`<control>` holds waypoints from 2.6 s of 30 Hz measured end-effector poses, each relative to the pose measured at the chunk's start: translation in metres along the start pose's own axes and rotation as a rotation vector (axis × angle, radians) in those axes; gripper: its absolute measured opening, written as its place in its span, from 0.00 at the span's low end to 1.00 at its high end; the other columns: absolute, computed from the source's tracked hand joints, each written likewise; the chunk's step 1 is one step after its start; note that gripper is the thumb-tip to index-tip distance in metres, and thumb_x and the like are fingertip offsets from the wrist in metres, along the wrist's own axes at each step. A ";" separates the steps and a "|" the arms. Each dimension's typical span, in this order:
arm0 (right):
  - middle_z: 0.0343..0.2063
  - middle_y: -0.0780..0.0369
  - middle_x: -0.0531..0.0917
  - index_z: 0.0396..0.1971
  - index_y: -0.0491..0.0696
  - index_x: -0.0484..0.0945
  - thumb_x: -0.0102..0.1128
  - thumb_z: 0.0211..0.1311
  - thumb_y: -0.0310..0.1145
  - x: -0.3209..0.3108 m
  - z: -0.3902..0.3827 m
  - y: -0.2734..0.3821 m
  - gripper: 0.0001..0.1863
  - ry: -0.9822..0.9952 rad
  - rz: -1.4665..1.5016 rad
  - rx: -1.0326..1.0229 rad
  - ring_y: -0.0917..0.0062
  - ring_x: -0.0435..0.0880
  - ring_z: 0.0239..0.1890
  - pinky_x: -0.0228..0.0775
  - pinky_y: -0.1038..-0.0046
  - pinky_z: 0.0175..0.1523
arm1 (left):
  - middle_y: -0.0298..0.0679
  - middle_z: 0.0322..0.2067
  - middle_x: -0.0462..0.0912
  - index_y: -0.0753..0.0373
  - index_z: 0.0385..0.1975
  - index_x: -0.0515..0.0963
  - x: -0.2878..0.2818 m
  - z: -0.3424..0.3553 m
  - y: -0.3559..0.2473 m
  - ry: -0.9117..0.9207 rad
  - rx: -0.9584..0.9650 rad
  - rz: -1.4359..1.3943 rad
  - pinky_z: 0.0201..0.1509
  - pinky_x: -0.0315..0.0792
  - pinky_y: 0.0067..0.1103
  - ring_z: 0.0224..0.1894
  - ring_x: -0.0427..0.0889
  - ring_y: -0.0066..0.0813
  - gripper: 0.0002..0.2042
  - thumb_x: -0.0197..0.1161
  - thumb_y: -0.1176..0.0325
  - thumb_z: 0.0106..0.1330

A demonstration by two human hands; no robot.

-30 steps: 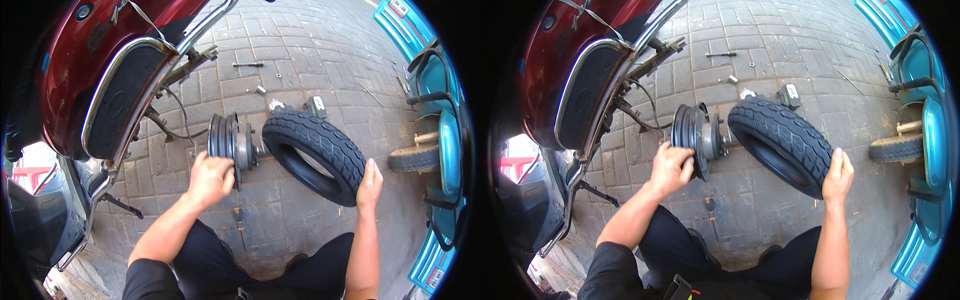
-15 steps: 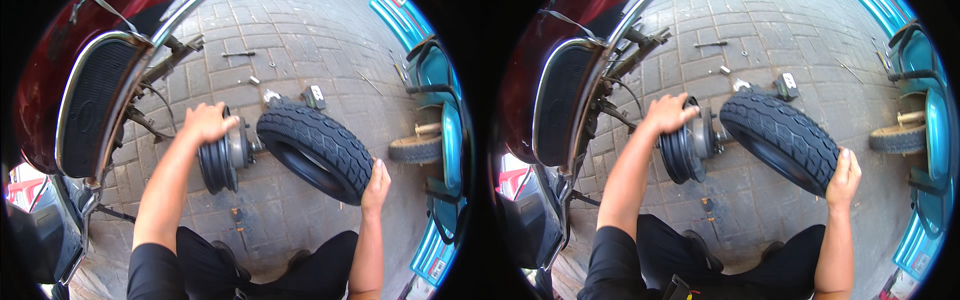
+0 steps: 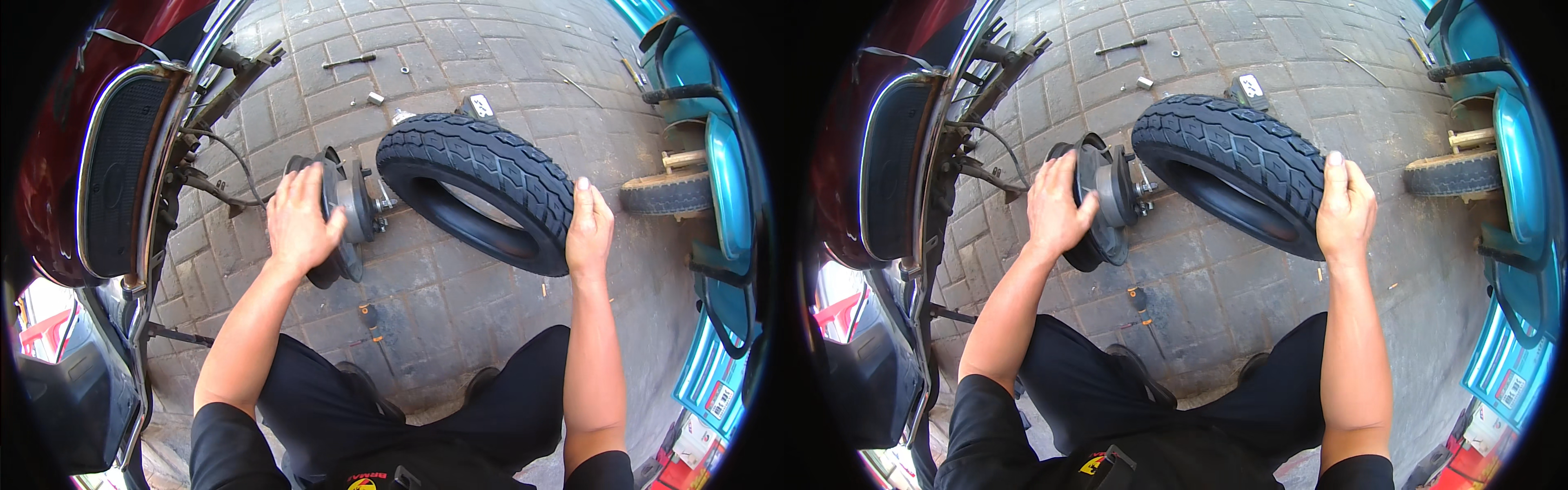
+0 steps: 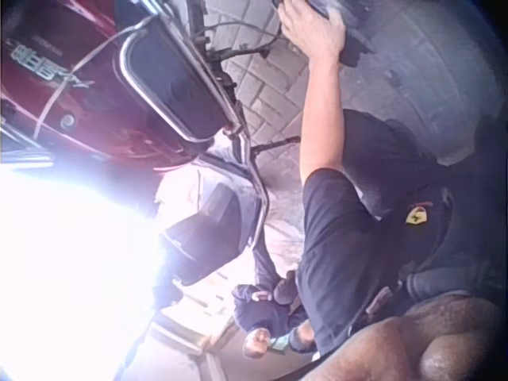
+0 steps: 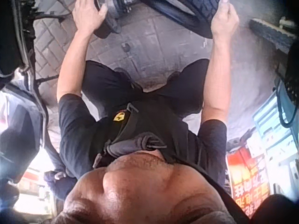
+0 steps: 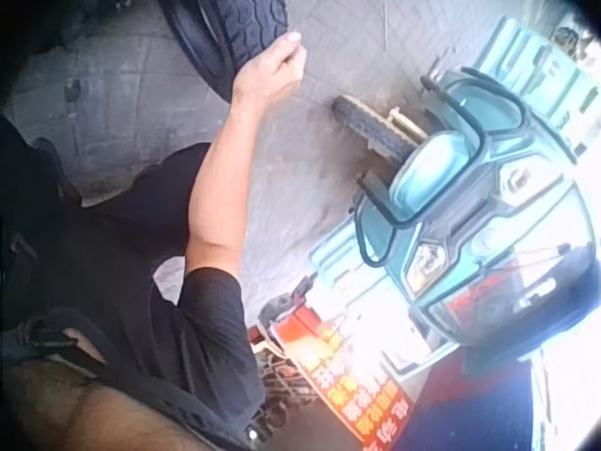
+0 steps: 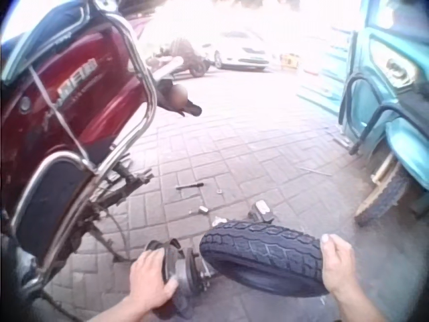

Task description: The person unwraps a new tire, places it onto a wheel rim, and uses a screwdriver to pry the tire bead into place around the rim.

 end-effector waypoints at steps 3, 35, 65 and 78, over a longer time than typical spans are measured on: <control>0.28 0.56 0.84 0.41 0.41 0.81 0.55 0.72 0.49 0.000 -0.002 0.016 0.22 0.033 0.039 -0.201 0.74 0.81 0.35 0.72 0.70 0.44 | 0.52 0.65 0.69 0.64 0.61 0.73 0.000 0.005 0.010 -0.078 -0.114 0.094 0.72 0.59 0.43 0.70 0.62 0.53 0.33 0.69 0.58 0.54; 0.52 0.53 0.84 0.63 0.50 0.71 0.86 0.27 0.55 0.078 -0.009 0.050 0.56 0.780 -0.251 0.227 0.59 0.84 0.54 0.75 0.61 0.59 | 0.62 0.60 0.68 0.75 0.60 0.65 0.002 0.013 0.046 0.294 -1.034 0.075 0.69 0.66 0.39 0.65 0.68 0.57 0.44 0.75 0.55 0.45; 0.49 0.55 0.83 0.60 0.36 0.67 0.84 0.40 0.30 0.159 -0.172 0.097 0.45 0.545 0.765 0.943 0.72 0.82 0.49 0.75 0.70 0.58 | 0.64 0.52 0.74 0.82 0.56 0.64 -0.118 -0.031 0.033 0.385 -0.840 -0.085 0.65 0.69 0.37 0.58 0.74 0.59 0.42 0.76 0.63 0.43; 0.50 0.53 0.82 0.61 0.37 0.67 0.84 0.37 0.36 0.168 -0.183 0.072 0.49 0.538 0.667 0.934 0.69 0.82 0.51 0.73 0.67 0.60 | 0.62 0.55 0.71 0.75 0.59 0.63 -0.091 -0.027 0.042 0.484 -0.816 -0.171 0.64 0.70 0.38 0.58 0.73 0.59 0.42 0.76 0.65 0.44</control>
Point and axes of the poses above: each hand's wrist, its own z-axis towards the middle knuckle, its own x-axis out of the palm, y = z × x, the point moved 10 cm from there along z, towards the middle knuckle
